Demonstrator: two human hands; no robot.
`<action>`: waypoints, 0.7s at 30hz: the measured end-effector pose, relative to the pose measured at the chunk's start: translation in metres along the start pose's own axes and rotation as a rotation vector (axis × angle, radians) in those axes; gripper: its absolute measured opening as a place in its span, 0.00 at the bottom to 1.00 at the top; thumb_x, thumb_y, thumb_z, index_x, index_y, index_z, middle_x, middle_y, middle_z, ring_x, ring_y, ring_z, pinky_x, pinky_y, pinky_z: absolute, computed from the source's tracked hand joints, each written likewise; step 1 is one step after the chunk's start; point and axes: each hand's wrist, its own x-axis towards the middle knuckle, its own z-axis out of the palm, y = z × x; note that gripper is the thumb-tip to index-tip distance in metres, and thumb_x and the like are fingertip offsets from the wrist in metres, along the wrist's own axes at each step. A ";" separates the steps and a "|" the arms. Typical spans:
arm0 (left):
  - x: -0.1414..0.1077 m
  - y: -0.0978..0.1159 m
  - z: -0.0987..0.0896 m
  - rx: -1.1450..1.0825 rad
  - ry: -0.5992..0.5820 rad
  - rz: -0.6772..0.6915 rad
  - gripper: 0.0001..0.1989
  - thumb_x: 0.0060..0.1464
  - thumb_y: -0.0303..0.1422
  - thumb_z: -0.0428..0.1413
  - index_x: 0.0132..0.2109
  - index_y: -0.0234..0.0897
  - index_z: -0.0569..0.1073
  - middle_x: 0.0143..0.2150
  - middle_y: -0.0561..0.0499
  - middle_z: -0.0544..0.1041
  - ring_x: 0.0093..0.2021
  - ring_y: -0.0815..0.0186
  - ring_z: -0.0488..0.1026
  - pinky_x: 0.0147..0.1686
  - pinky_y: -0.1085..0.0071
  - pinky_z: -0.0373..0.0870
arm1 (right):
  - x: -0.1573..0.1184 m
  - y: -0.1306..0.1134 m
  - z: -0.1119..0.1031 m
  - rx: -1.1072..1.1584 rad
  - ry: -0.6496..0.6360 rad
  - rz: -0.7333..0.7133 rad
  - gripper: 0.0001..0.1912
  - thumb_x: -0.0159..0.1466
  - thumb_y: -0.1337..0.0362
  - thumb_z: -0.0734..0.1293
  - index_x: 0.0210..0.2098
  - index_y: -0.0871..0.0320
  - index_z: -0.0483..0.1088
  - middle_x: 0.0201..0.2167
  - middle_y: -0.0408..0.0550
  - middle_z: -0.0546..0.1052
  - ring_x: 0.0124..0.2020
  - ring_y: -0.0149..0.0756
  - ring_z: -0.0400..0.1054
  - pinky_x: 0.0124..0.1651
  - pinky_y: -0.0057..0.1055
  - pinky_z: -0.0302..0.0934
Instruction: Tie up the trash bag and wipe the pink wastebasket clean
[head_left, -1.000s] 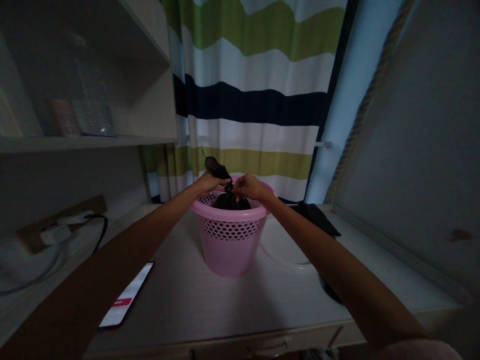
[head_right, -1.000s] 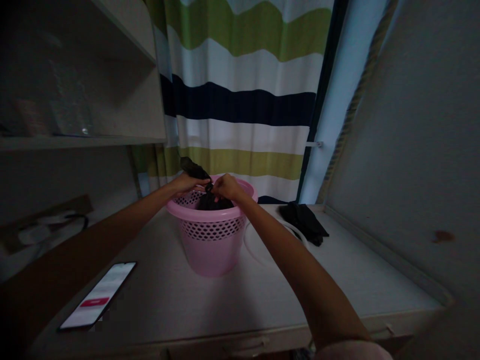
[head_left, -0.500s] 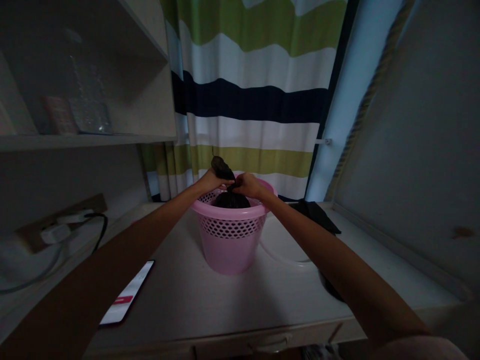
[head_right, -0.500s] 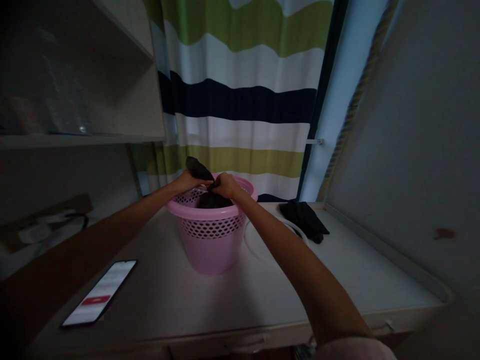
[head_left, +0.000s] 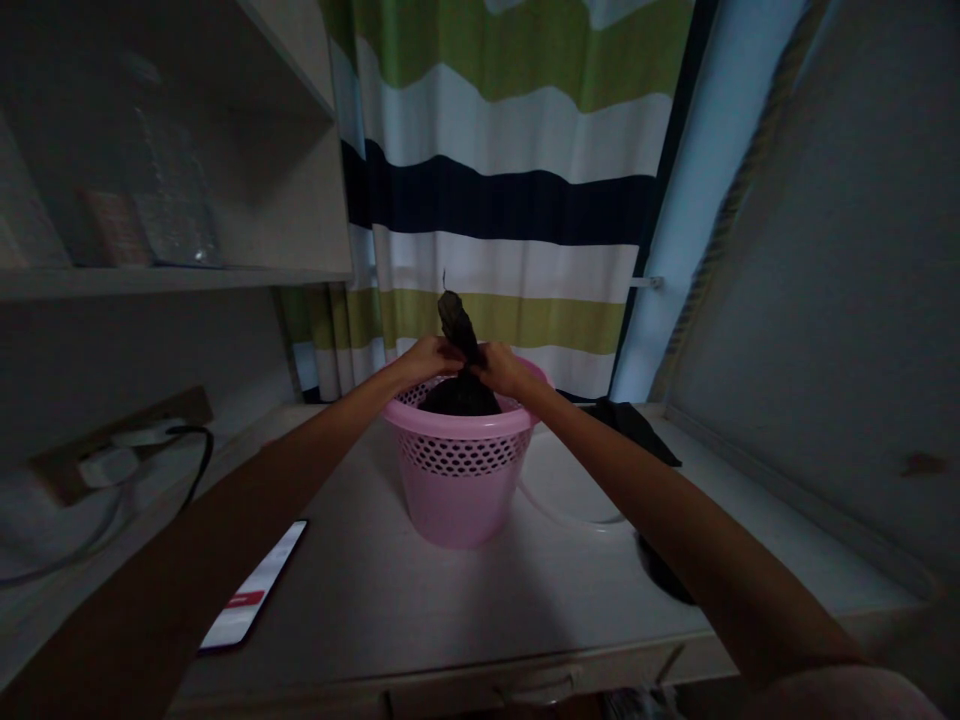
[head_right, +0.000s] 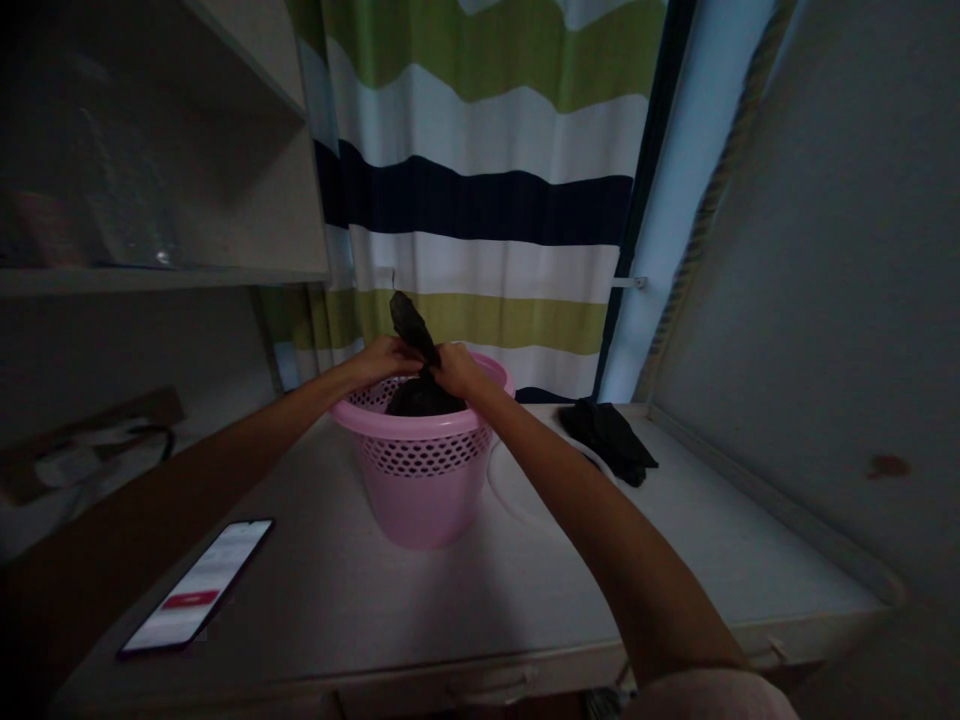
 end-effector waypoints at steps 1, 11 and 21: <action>0.001 -0.001 0.000 -0.008 0.004 -0.009 0.05 0.34 0.20 0.59 0.25 0.30 0.73 0.22 0.53 0.72 0.24 0.72 0.68 0.32 0.70 0.68 | 0.000 0.000 0.001 0.003 0.007 -0.012 0.13 0.58 0.71 0.60 0.41 0.66 0.70 0.39 0.58 0.75 0.38 0.39 0.69 0.40 0.29 0.59; -0.002 -0.002 -0.004 -0.113 -0.070 -0.078 0.03 0.38 0.21 0.59 0.26 0.28 0.72 0.19 0.50 0.72 0.21 0.70 0.70 0.29 0.67 0.70 | -0.003 -0.004 -0.003 0.009 0.043 -0.075 0.15 0.58 0.73 0.58 0.44 0.66 0.68 0.38 0.57 0.76 0.38 0.39 0.69 0.40 0.30 0.59; 0.001 -0.005 -0.006 -0.163 -0.155 -0.036 0.08 0.36 0.25 0.62 0.29 0.29 0.74 0.24 0.51 0.74 0.26 0.70 0.71 0.31 0.69 0.70 | -0.001 -0.001 -0.002 0.087 0.103 -0.128 0.16 0.57 0.75 0.59 0.44 0.67 0.68 0.38 0.57 0.76 0.38 0.39 0.69 0.42 0.33 0.60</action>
